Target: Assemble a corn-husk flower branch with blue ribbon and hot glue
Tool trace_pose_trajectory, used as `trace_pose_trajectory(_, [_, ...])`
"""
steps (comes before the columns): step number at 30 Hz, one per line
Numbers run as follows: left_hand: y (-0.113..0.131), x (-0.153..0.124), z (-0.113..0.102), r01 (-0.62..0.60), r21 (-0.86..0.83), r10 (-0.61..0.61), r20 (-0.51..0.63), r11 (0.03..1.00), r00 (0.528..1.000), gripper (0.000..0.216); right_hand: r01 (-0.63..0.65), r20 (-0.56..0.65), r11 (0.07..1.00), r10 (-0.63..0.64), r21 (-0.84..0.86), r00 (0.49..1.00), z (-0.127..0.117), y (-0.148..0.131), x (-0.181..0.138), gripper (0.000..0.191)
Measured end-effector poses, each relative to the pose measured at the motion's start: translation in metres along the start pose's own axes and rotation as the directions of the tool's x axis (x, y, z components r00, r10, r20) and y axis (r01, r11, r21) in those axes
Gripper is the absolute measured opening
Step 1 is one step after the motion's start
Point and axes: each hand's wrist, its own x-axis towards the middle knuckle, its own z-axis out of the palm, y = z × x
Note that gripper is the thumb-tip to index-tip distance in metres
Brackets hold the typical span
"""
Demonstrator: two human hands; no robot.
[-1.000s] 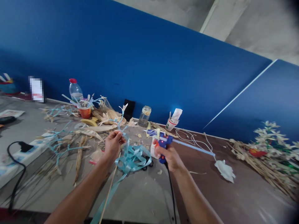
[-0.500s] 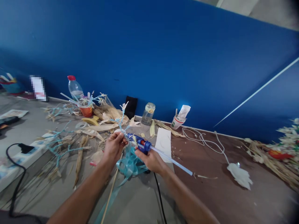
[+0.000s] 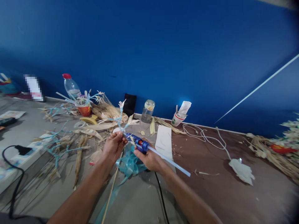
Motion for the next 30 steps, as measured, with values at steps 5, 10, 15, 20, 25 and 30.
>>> trace_pose_trajectory(5, [-0.0002, 0.0001, -0.0004, 0.003, 0.009, -0.003, 0.013, 1.000, 1.000, 0.011, -0.007, 0.005, 0.999, 0.007, -0.036, 1.000, -0.0008, -0.0005, 0.0003, 0.016])
trace_pose_trajectory(10, [-0.0008, 0.0008, -0.0017, 0.005, -0.004, -0.005, 0.020, 1.000, 1.000, 0.012, -0.009, -0.001, 1.000, 0.009, -0.013, 1.000, -0.0009, -0.0008, 0.0000, 0.015])
trace_pose_trajectory(15, [-0.0015, 0.0026, -0.0043, 0.018, -0.001, -0.018, 0.047, 1.000, 0.999, 0.012, 0.007, -0.007, 1.000, -0.008, -0.023, 1.000, -0.0019, -0.0028, -0.0008, 0.013])
trace_pose_trajectory(20, [-0.0013, 0.0021, -0.0045, 0.024, -0.009, -0.023, 0.068, 1.000, 0.997, 0.012, 0.015, 0.005, 0.999, -0.015, -0.030, 1.000, -0.0041, -0.0034, -0.0010, 0.015])
trace_pose_trajectory(25, [-0.0001, -0.0002, -0.0012, 0.039, -0.027, -0.038, 0.044, 0.999, 0.998, 0.012, 0.005, -0.010, 0.998, -0.005, -0.057, 1.000, -0.0066, -0.0065, -0.0015, 0.014])
trace_pose_trajectory(30, [0.0004, -0.0005, 0.0000, 0.042, -0.027, -0.041, 0.031, 0.999, 0.999, 0.012, 0.001, 0.016, 0.999, 0.000, -0.044, 1.000, -0.0089, -0.0092, -0.0027, 0.014])
